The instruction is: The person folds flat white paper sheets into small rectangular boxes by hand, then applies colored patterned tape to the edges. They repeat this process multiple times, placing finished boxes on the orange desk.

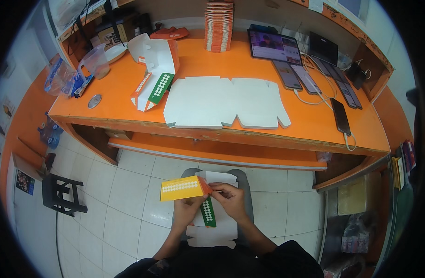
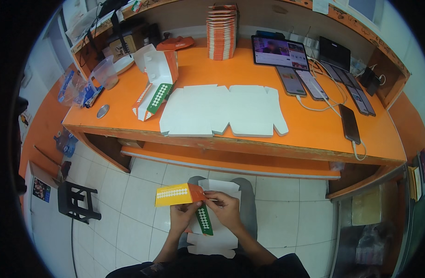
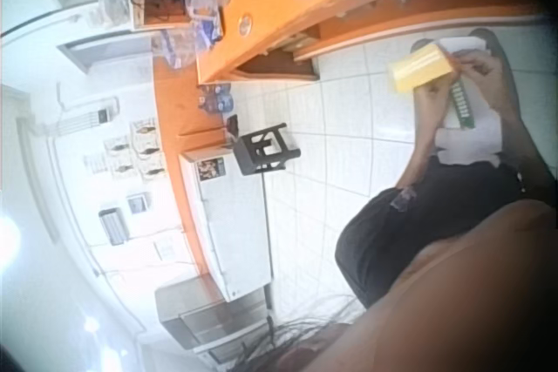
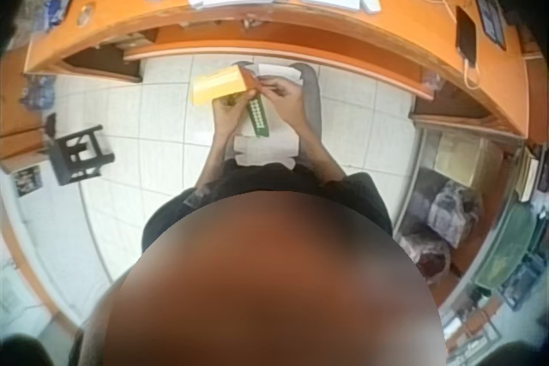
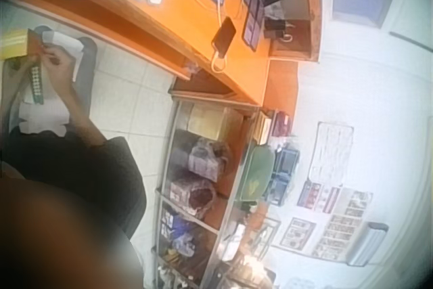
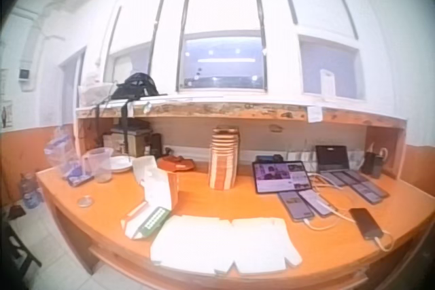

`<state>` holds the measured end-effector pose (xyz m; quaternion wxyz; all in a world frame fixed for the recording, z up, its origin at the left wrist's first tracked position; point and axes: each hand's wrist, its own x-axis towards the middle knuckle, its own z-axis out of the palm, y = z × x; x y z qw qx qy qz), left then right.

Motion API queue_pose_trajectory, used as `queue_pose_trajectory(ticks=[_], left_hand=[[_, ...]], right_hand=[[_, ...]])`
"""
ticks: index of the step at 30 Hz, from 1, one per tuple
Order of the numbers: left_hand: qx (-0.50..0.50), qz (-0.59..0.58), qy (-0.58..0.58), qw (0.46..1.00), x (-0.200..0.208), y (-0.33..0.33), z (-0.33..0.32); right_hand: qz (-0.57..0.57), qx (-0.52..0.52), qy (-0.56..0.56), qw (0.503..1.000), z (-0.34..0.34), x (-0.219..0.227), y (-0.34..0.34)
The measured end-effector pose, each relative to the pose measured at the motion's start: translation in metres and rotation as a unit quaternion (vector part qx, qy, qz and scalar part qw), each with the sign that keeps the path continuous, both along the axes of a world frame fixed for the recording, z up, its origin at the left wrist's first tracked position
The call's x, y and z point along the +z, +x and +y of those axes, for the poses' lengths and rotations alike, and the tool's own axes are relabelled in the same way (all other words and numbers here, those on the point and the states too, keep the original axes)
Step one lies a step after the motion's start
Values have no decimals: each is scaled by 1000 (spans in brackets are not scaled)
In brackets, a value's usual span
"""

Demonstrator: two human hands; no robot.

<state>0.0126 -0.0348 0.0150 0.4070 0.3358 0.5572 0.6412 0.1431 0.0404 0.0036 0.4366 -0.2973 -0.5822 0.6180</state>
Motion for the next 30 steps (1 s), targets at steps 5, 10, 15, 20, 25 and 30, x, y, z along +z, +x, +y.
queue_pose_trajectory(ticks=[5, 10, 15, 20, 25, 30], left_hand=[[-11, -16, 13, 1000, 2, 5, -1], [7, 127, -6, 992, 2, 5, -2], [-16, 262, 14, 965, 7, -4, -3], [-22, 304, 8, 952, 13, -8, -8], [3, 110, -9, 994, 11, -12, -7], [-21, -50, 47, 997, 6, -10, -4]], right_hand=[[-21, 8, 5, 1000, 2, -2, 3], [-2, 17, 12, 1000, 5, 1, 5], [1, 34, 11, 999, 5, 4, 8], [-14, 71, 20, 997, 3, 4, 8], [-22, 128, 22, 991, -4, 9, 9], [-26, 112, 115, 987, -15, 7, 1]])
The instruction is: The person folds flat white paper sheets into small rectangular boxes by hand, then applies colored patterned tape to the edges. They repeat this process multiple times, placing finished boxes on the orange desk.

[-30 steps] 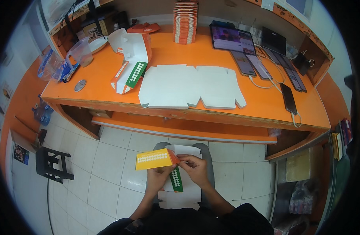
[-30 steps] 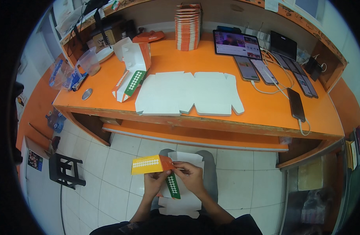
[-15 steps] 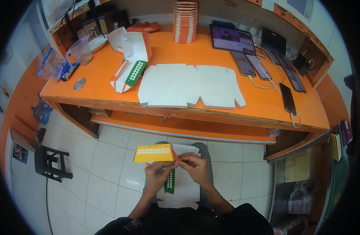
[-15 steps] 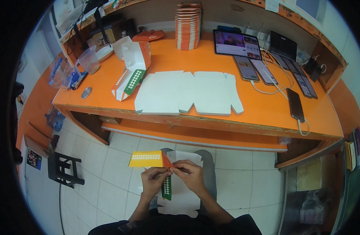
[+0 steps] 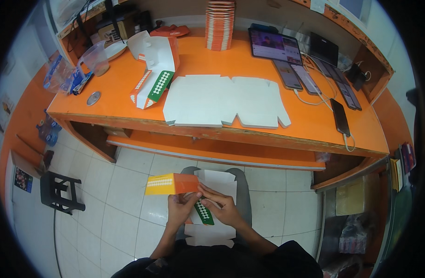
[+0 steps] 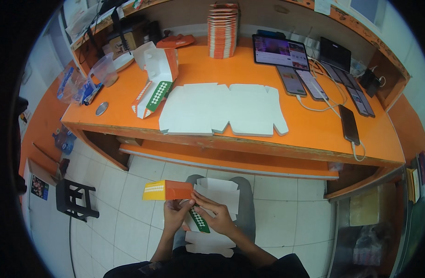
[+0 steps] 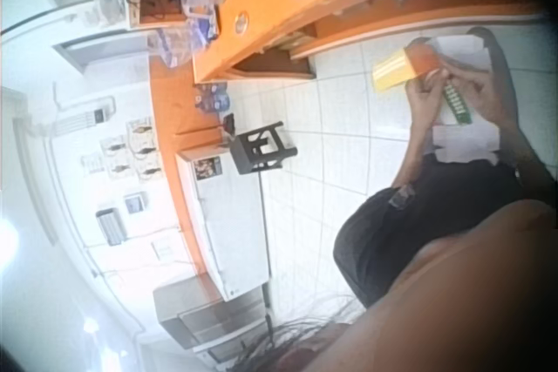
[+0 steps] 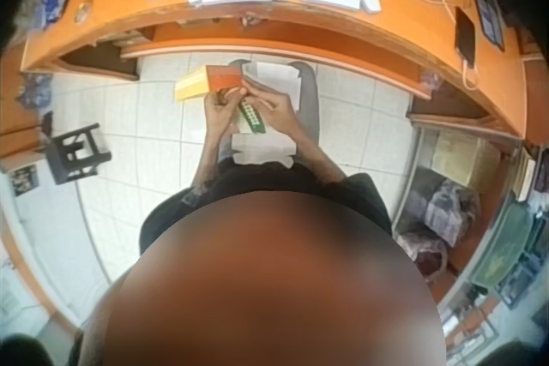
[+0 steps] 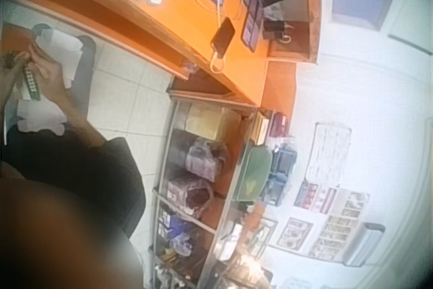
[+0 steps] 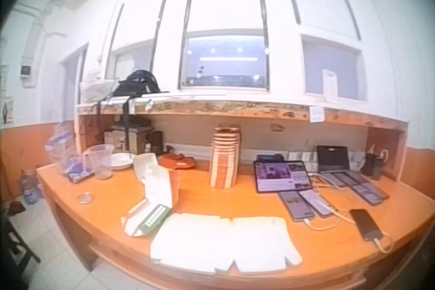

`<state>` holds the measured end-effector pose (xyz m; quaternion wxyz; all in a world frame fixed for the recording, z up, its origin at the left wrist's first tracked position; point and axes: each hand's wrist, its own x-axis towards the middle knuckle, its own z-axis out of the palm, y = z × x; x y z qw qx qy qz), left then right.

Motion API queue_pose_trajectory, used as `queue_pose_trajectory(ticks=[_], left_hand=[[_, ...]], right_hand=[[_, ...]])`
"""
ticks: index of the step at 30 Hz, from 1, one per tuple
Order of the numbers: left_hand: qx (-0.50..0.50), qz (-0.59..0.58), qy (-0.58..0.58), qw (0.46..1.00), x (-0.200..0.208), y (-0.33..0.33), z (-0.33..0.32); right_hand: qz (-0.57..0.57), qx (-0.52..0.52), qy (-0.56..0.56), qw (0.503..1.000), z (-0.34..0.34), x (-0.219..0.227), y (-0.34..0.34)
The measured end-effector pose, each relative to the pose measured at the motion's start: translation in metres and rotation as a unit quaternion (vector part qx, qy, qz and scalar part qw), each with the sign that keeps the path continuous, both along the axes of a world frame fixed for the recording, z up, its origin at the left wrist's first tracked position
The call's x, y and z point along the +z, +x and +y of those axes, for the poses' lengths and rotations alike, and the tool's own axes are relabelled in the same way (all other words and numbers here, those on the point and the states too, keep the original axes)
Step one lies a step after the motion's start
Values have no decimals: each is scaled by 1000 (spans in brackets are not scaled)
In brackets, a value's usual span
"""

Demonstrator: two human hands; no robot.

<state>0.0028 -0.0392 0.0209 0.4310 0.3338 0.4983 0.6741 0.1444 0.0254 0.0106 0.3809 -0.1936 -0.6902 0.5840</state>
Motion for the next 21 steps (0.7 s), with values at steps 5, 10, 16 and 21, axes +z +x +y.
queue_pose_trajectory(ticks=[5, 10, 16, 21], left_hand=[[-46, 25, -8, 999, 5, 9, 0], [-37, 346, 12, 937, 24, 13, -3], [77, 422, -40, 902, 32, 14, -16], [56, 266, -32, 962, 19, 21, -24]], right_hand=[[46, -60, -138, 988, -9, -10, -8], [46, -129, -197, 971, 4, -19, -7], [168, -229, -145, 948, 13, -8, -4], [223, -255, -176, 924, 16, 13, -13]])
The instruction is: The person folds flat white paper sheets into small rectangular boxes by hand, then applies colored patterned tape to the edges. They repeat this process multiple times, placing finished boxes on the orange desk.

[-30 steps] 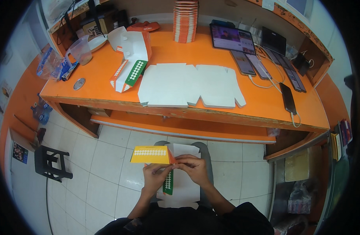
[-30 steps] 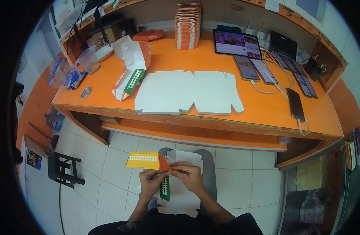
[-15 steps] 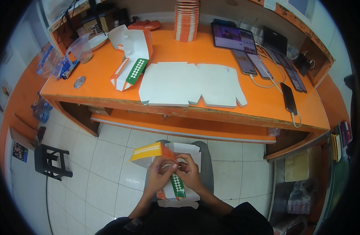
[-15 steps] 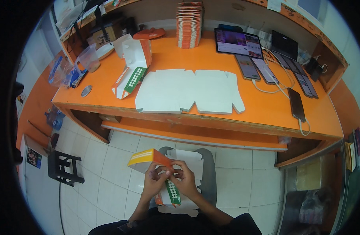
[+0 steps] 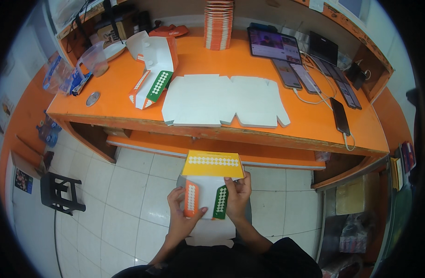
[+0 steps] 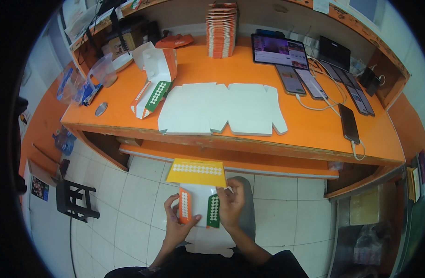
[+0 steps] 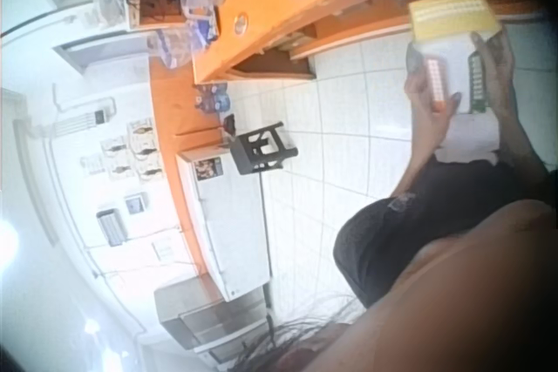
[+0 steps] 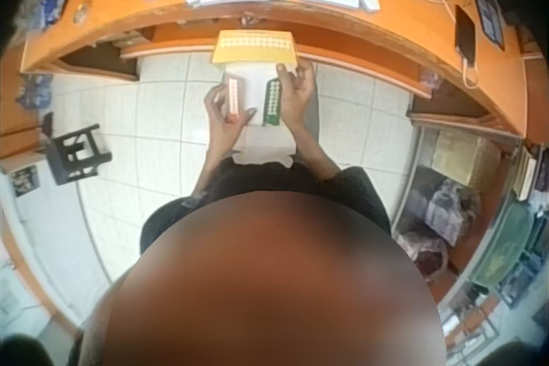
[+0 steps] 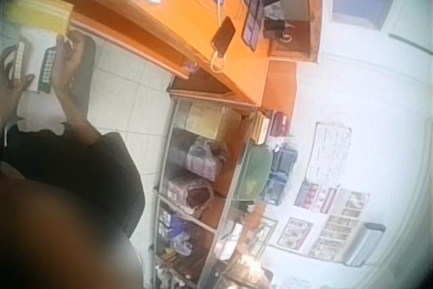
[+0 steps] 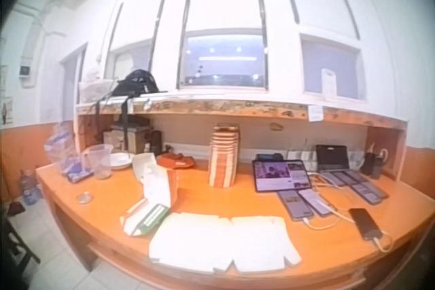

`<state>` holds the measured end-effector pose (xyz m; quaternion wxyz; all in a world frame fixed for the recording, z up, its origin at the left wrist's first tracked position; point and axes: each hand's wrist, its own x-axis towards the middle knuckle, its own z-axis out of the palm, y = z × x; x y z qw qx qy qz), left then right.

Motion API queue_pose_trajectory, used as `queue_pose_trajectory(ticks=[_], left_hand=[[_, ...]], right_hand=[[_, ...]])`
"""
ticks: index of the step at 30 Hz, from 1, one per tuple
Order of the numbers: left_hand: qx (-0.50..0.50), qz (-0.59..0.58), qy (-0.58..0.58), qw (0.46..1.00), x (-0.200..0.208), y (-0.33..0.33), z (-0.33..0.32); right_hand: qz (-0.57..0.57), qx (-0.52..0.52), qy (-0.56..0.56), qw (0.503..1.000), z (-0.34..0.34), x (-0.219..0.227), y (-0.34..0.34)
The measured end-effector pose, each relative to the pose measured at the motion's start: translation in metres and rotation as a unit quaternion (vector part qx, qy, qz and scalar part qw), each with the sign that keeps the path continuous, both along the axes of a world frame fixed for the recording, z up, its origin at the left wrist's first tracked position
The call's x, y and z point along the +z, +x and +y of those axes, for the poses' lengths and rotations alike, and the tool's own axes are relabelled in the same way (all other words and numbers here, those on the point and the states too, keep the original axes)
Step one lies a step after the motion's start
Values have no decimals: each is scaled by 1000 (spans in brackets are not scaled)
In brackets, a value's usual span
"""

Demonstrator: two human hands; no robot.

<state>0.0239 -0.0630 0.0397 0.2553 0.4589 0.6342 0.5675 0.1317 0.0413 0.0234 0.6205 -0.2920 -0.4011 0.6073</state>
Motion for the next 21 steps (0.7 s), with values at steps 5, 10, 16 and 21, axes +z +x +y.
queue_pose_trajectory(ticks=[5, 10, 16, 21], left_hand=[[85, -119, 65, 987, 5, -35, -14], [296, -1, 184, 937, 51, -131, -8], [260, 221, 186, 921, 102, -257, 64], [232, 277, 15, 932, 84, -319, 123]], right_hand=[[63, 222, 66, 971, -5, 18, -8], [-117, 254, 69, 958, 10, -10, -5], [-418, 121, 89, 896, 50, -100, 8], [-546, 85, 137, 822, 89, -149, 17]])
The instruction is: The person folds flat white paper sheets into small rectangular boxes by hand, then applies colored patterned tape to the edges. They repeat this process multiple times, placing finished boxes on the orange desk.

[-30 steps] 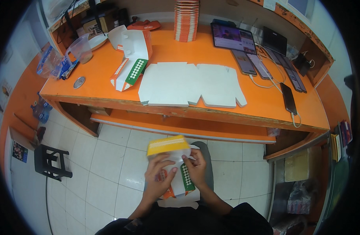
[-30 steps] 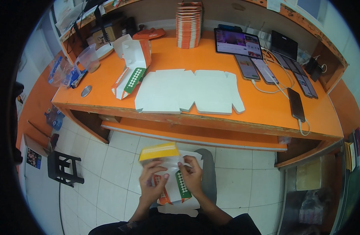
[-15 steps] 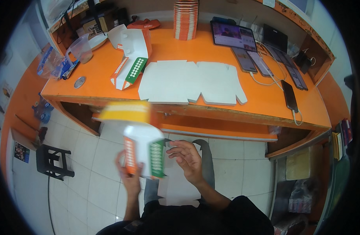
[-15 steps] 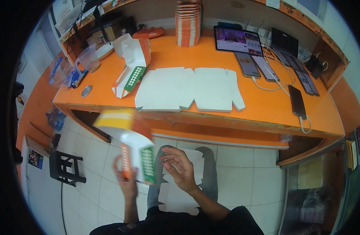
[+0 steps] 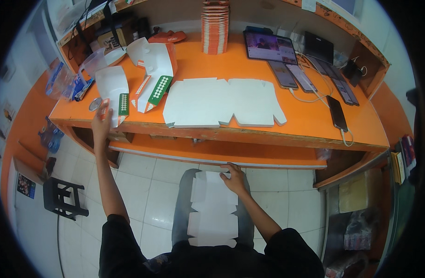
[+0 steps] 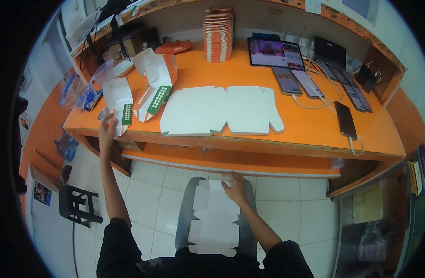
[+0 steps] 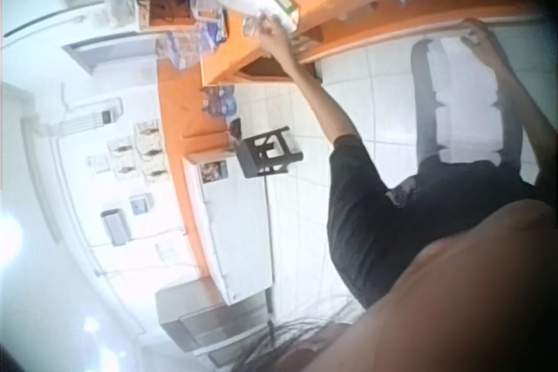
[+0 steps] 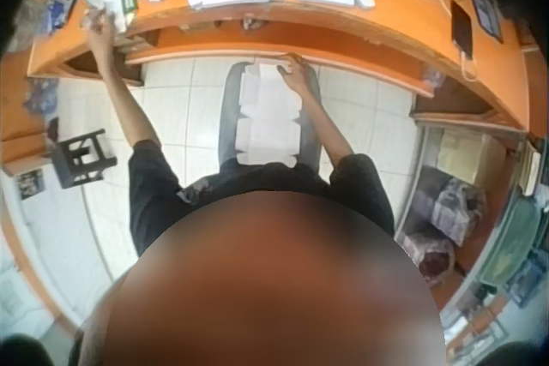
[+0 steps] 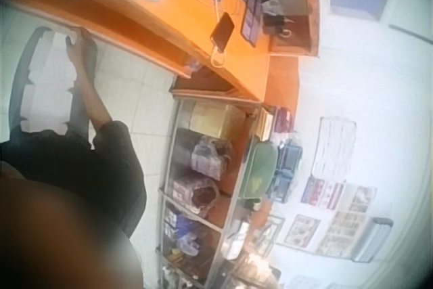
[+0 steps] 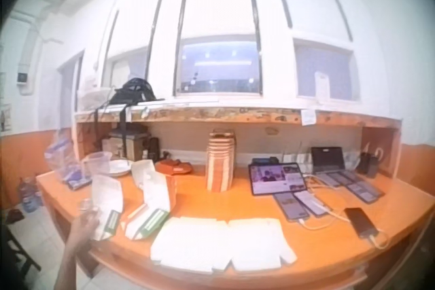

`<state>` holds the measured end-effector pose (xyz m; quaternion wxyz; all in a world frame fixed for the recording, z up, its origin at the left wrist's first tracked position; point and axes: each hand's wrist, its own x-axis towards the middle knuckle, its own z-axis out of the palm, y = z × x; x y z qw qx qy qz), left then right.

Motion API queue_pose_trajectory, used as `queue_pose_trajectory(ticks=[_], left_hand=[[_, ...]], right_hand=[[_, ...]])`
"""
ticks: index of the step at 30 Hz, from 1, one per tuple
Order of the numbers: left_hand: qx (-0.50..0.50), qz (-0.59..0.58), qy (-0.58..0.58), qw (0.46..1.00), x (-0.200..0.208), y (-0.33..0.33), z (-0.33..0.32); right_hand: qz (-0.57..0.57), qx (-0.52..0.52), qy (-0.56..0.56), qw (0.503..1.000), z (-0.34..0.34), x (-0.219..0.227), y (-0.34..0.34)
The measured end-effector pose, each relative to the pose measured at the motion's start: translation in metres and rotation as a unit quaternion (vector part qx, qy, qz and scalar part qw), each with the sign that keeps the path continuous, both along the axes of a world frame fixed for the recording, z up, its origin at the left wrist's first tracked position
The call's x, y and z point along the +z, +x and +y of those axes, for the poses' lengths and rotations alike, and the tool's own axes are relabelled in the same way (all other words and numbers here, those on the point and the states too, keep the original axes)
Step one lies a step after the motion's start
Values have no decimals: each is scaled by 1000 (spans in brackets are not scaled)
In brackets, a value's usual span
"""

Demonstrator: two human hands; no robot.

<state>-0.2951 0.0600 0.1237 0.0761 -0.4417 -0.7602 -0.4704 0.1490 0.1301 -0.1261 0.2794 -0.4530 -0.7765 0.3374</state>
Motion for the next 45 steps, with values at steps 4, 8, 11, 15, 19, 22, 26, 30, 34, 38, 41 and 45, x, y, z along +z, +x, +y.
queue_pose_trajectory(ticks=[4, 8, 11, 15, 19, 22, 26, 30, 34, 38, 41, 45], left_hand=[[46, 101, -41, 993, -7, -4, 19], [221, 266, 105, 932, -22, 16, 9], [124, 103, 290, 943, -61, 44, -12], [57, -61, 141, 986, -161, 131, -41], [-218, -113, -194, 950, -234, 227, -62], [-193, -32, -231, 953, -252, 269, -62], [-160, -68, -228, 958, -251, 273, -57], [-181, -100, -126, 970, -246, 270, -61], [-181, -207, -107, 956, -227, 272, -67], [-167, -287, -106, 937, -200, 283, -65], [-186, -222, -100, 952, -184, 285, -61], [-196, -211, -79, 954, -176, 285, -61]], right_hand=[[-180, 7, 6, 984, 11, -24, -6], [-287, 68, -92, 951, 14, -32, -9], [-268, 110, -95, 952, 13, -30, -5], [-149, 89, -61, 983, -1, -30, -1], [-46, 82, -27, 995, -8, -33, 7], [15, 68, 10, 998, -13, -30, 12], [-44, 17, 108, 993, -29, -20, 12], [74, 41, -12, 996, -35, -11, 10], [-3, 14, 63, 998, -34, 3, 3], [-82, -15, 106, 991, -40, 27, -7], [-111, 2, 95, 989, -48, 41, -17], [-102, -8, 85, 991, -51, 49, -22]])
